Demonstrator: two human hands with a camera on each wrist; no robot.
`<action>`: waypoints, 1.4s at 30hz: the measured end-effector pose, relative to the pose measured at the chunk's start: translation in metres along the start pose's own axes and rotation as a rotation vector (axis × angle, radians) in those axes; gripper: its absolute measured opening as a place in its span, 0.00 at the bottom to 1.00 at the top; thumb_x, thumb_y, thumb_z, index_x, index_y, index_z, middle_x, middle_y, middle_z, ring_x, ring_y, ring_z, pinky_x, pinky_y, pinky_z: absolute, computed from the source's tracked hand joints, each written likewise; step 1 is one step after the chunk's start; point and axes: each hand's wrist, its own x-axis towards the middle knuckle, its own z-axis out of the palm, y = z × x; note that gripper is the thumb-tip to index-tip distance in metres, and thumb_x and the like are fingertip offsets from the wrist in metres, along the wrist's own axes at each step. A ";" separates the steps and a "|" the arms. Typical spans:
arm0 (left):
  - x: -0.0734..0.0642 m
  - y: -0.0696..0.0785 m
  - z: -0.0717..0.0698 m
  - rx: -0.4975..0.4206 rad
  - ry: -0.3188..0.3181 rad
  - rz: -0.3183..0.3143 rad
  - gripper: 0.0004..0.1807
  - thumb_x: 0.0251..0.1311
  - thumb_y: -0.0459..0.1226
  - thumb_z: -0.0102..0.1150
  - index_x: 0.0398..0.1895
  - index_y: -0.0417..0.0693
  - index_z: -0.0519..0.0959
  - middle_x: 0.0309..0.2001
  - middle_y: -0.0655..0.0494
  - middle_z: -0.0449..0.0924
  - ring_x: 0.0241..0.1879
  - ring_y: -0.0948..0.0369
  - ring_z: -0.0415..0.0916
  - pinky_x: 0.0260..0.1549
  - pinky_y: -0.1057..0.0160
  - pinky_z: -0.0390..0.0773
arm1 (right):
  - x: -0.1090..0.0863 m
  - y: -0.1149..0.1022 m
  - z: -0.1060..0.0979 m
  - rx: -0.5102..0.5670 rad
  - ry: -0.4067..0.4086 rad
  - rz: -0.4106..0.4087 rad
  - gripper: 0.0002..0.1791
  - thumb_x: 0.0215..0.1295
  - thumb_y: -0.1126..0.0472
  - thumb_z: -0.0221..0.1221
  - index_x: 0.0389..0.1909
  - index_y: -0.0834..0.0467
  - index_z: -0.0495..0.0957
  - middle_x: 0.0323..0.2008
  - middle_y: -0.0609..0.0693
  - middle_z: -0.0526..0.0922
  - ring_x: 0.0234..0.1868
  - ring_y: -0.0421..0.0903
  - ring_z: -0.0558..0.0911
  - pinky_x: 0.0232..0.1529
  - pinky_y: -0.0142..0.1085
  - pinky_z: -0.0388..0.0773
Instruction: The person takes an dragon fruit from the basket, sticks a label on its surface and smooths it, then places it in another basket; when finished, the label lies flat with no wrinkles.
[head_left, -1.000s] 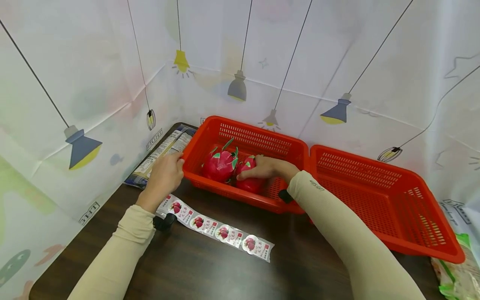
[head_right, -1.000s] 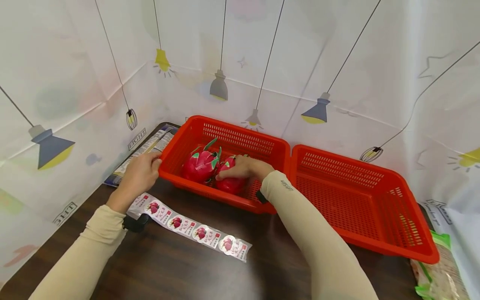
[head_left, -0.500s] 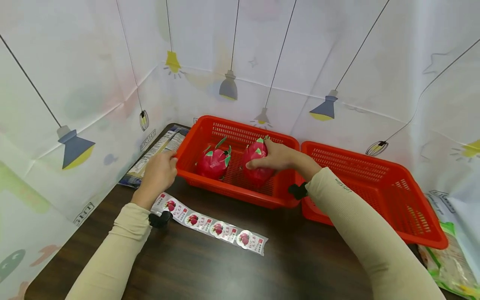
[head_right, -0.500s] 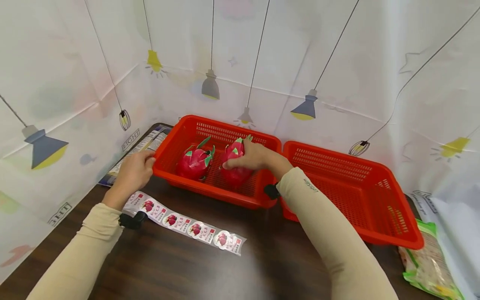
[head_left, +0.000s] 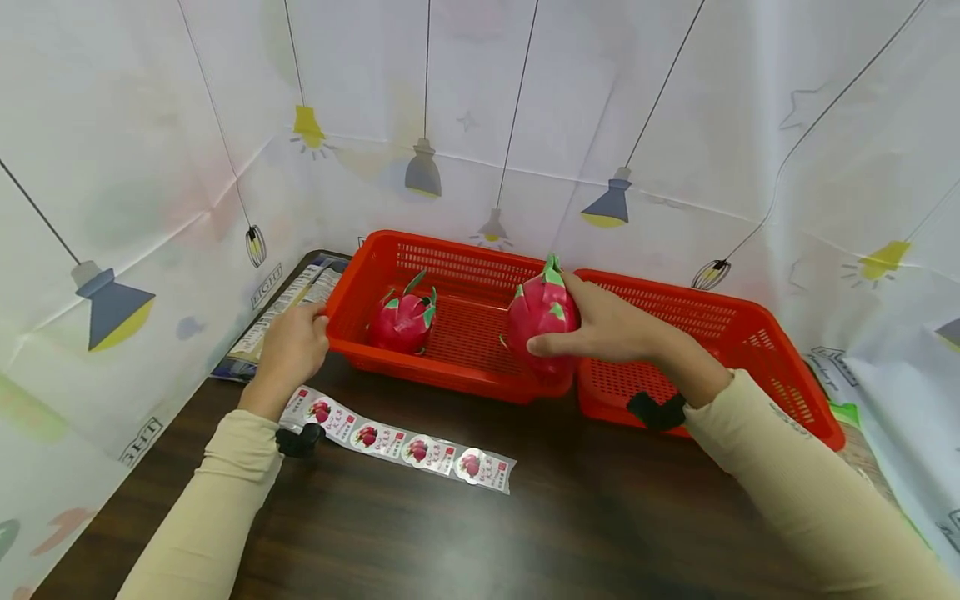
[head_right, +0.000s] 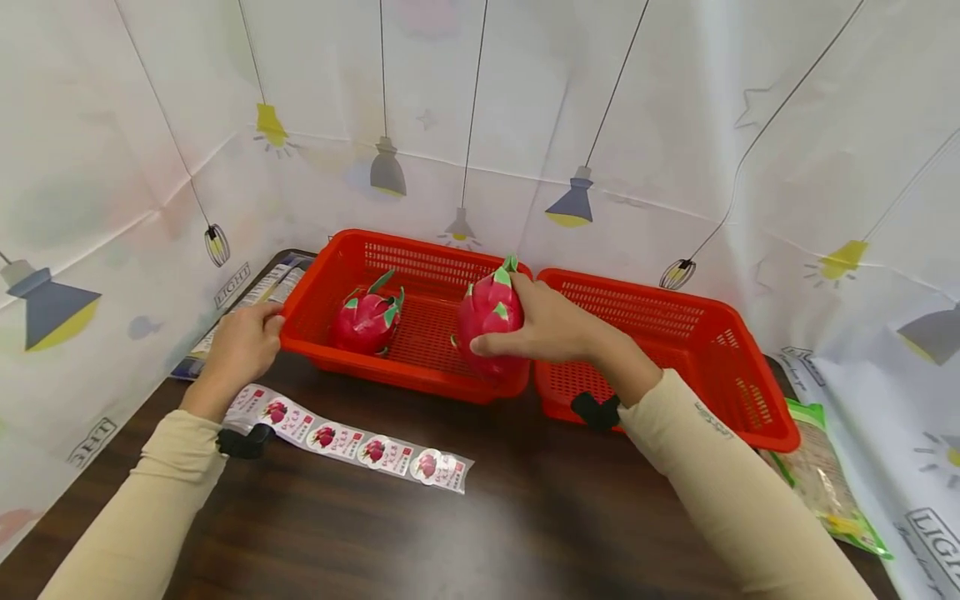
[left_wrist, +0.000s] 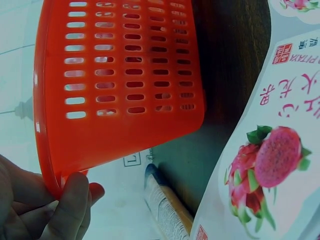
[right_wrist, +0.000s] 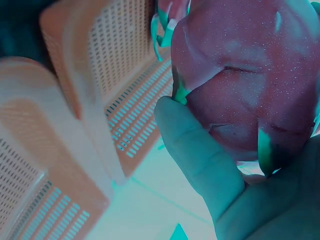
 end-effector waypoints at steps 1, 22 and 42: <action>0.001 -0.001 -0.001 -0.003 -0.005 -0.005 0.21 0.73 0.32 0.47 0.64 0.29 0.74 0.56 0.28 0.80 0.52 0.35 0.78 0.57 0.36 0.75 | -0.009 0.000 0.002 -0.003 0.008 -0.003 0.46 0.54 0.43 0.73 0.68 0.53 0.59 0.60 0.52 0.74 0.62 0.54 0.75 0.45 0.42 0.87; 0.004 -0.024 -0.024 0.011 0.011 -0.048 0.23 0.73 0.33 0.47 0.67 0.27 0.70 0.57 0.24 0.77 0.49 0.33 0.76 0.54 0.35 0.75 | -0.118 0.015 0.086 0.248 0.031 -0.087 0.54 0.52 0.46 0.75 0.75 0.41 0.54 0.65 0.45 0.70 0.64 0.54 0.72 0.44 0.33 0.85; 0.003 -0.032 -0.029 0.035 0.015 -0.055 0.23 0.74 0.33 0.46 0.67 0.28 0.71 0.54 0.26 0.79 0.45 0.36 0.76 0.49 0.37 0.77 | -0.108 0.079 0.148 0.442 0.004 0.047 0.50 0.59 0.51 0.70 0.77 0.51 0.52 0.63 0.55 0.75 0.57 0.49 0.80 0.47 0.34 0.84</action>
